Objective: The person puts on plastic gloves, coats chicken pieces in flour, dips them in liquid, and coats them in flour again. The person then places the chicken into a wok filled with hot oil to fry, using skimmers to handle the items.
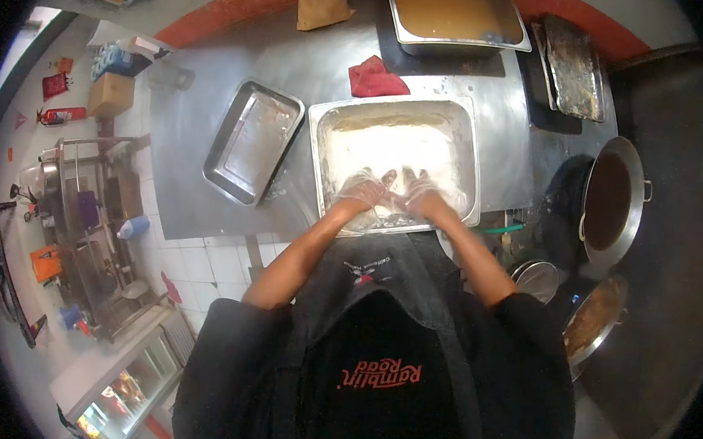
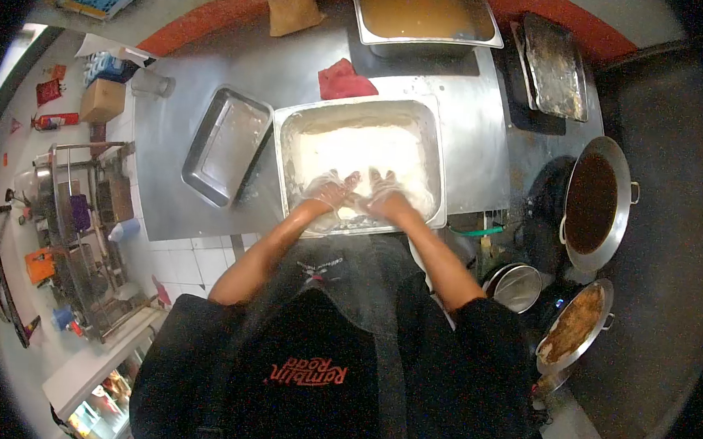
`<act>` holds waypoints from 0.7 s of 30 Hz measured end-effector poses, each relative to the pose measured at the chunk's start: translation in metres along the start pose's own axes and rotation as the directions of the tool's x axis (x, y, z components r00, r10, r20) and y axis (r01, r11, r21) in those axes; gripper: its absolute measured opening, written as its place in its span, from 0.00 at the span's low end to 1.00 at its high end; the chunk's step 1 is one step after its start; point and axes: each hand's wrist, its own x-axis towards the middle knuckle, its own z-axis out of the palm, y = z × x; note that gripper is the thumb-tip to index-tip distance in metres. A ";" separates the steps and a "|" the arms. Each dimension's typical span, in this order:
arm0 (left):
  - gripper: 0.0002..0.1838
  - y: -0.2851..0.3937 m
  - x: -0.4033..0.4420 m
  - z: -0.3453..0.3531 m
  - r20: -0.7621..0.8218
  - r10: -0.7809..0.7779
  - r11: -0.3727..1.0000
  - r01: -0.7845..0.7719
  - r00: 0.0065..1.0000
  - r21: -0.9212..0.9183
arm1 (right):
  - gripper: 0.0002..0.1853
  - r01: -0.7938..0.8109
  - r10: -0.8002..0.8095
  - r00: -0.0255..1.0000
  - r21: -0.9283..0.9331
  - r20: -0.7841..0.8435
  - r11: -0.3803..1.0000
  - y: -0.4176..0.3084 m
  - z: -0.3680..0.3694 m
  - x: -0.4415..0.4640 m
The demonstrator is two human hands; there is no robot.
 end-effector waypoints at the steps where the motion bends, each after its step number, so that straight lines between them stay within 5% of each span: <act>1: 0.39 0.000 0.004 0.003 -0.058 0.020 1.000 -0.019 0.998 0.020 | 0.49 0.151 -0.153 0.968 -0.025 -0.197 0.988 0.019 0.034 0.023; 2: 0.39 -0.026 0.017 0.023 0.112 0.159 0.967 -0.132 0.981 -0.218 | 0.46 0.157 -0.150 0.986 0.100 -0.077 0.982 0.011 0.023 0.017; 3: 0.39 -0.040 0.029 0.034 0.108 0.158 0.968 -0.133 0.981 -0.214 | 0.44 0.154 -0.166 0.986 0.217 0.034 0.964 0.002 0.002 0.016; 4: 0.37 -0.050 0.038 0.039 0.024 0.337 0.906 -0.317 0.941 -0.282 | 0.44 0.163 -0.173 0.985 0.215 0.027 0.963 0.004 0.001 0.025; 6: 0.28 -0.007 0.007 -0.012 0.181 0.131 0.969 -0.087 0.975 -0.232 | 0.33 0.292 -0.230 0.954 0.439 -0.191 0.850 0.011 0.014 0.034; 7: 0.28 -0.017 0.021 -0.007 0.171 0.135 0.970 -0.095 0.976 -0.223 | 0.33 0.304 -0.235 0.950 0.435 -0.205 0.848 0.008 -0.003 0.035; 9: 0.29 -0.039 0.039 0.017 0.017 0.456 0.890 -0.456 0.890 0.029 | 0.36 0.211 -0.190 0.977 0.419 -0.093 0.883 0.002 -0.038 0.018; 11: 0.26 -0.025 0.045 0.004 0.035 0.318 0.934 -0.319 0.948 0.160 | 0.41 0.284 -0.255 0.959 0.352 -0.126 0.892 0.017 -0.041 0.026; 13: 0.24 -0.001 0.024 -0.022 0.034 0.174 0.942 -0.177 0.984 0.285 | 0.49 0.201 -0.208 0.974 -0.089 -0.083 0.976 0.007 -0.071 0.007; 14: 0.25 0.005 0.009 -0.038 0.010 0.148 0.937 -0.143 0.989 0.318 | 0.49 0.200 -0.208 0.974 -0.095 -0.086 0.975 0.010 -0.071 0.004; 16: 0.29 -0.004 0.005 -0.020 -0.300 0.057 0.964 0.026 0.952 0.264 | 0.55 -0.170 0.151 0.942 -0.039 -0.300 0.985 0.018 -0.059 -0.006; 19: 0.33 0.008 0.002 -0.011 -0.335 -0.088 0.996 0.090 0.938 -0.010 | 0.56 -0.137 0.168 0.943 0.125 -0.286 0.983 0.023 0.002 0.030; 20: 0.33 0.004 0.008 0.002 -0.330 -0.094 0.995 0.094 0.939 -0.015 | 0.55 -0.218 0.292 0.911 0.259 -0.291 0.941 0.014 0.022 0.044; 21: 0.35 -0.004 0.023 0.018 -0.201 0.085 0.996 -0.091 0.976 -0.022 | 0.55 -0.214 0.286 0.914 0.255 -0.289 0.943 0.026 0.053 0.066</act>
